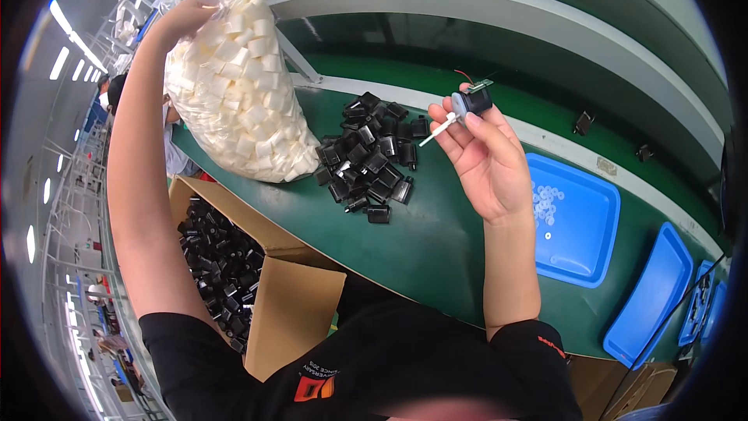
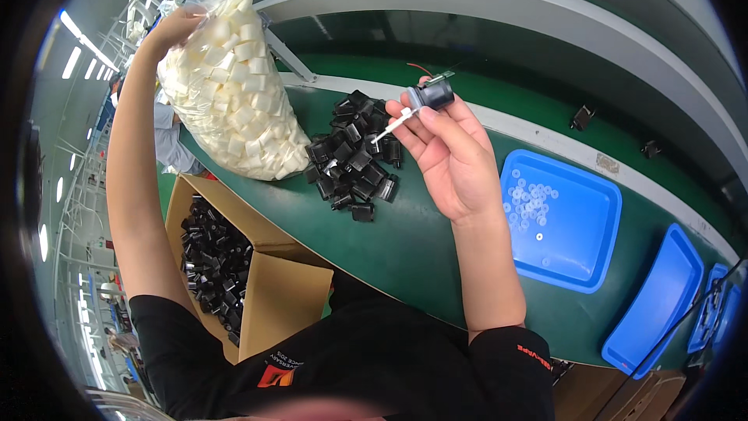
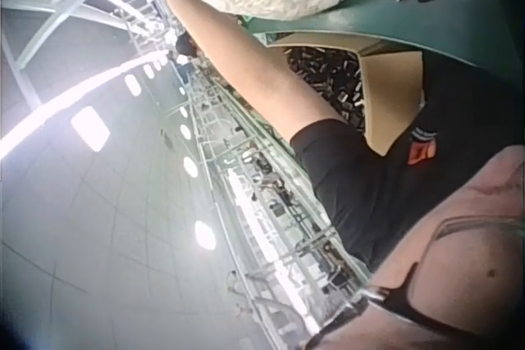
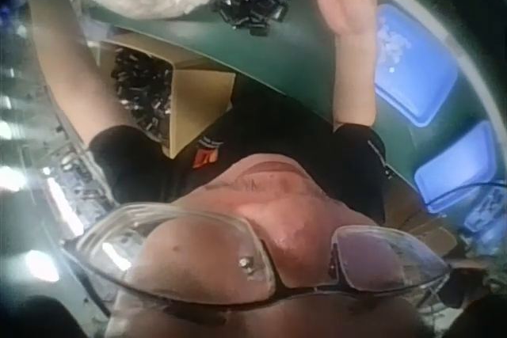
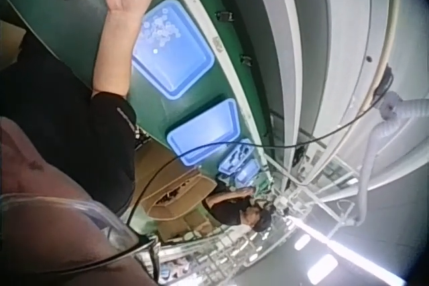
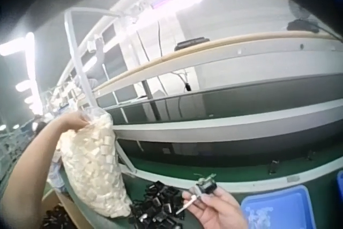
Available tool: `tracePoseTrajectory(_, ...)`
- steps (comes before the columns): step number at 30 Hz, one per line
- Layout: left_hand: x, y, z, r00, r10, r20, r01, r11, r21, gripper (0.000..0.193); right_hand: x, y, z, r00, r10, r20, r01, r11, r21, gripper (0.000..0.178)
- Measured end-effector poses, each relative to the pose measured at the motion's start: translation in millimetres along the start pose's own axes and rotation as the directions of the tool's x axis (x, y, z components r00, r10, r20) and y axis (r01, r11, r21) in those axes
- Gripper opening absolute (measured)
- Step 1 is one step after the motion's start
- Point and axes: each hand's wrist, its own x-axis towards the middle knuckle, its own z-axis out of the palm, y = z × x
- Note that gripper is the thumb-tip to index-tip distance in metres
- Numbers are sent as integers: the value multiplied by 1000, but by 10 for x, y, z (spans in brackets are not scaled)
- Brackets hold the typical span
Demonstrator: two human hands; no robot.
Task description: The person assembles small electronic or mechanical parts by hand, combining plastic housings, small white cylinders, and circuit boards from cardboard boxes at a factory workstation.
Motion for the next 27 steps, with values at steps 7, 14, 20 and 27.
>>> tracePoseTrajectory(7,128,-75,214,981,-2,-196,23,994,108,35,-102,-54,25,998,-55,-12,54,997,-63,34)
tracePoseTrajectory(14,276,-119,130,981,27,-191,39,943,332,32,-91,-119,-10,997,-64,36,62,997,53,35)
tracePoseTrajectory(20,240,-221,101,919,184,-350,-43,927,374,32,-117,-110,65,995,-100,7,100,994,-32,40)
tracePoseTrajectory(27,-494,370,301,541,134,-831,-177,983,44,40,-146,-122,44,976,-216,-11,208,953,-221,41)
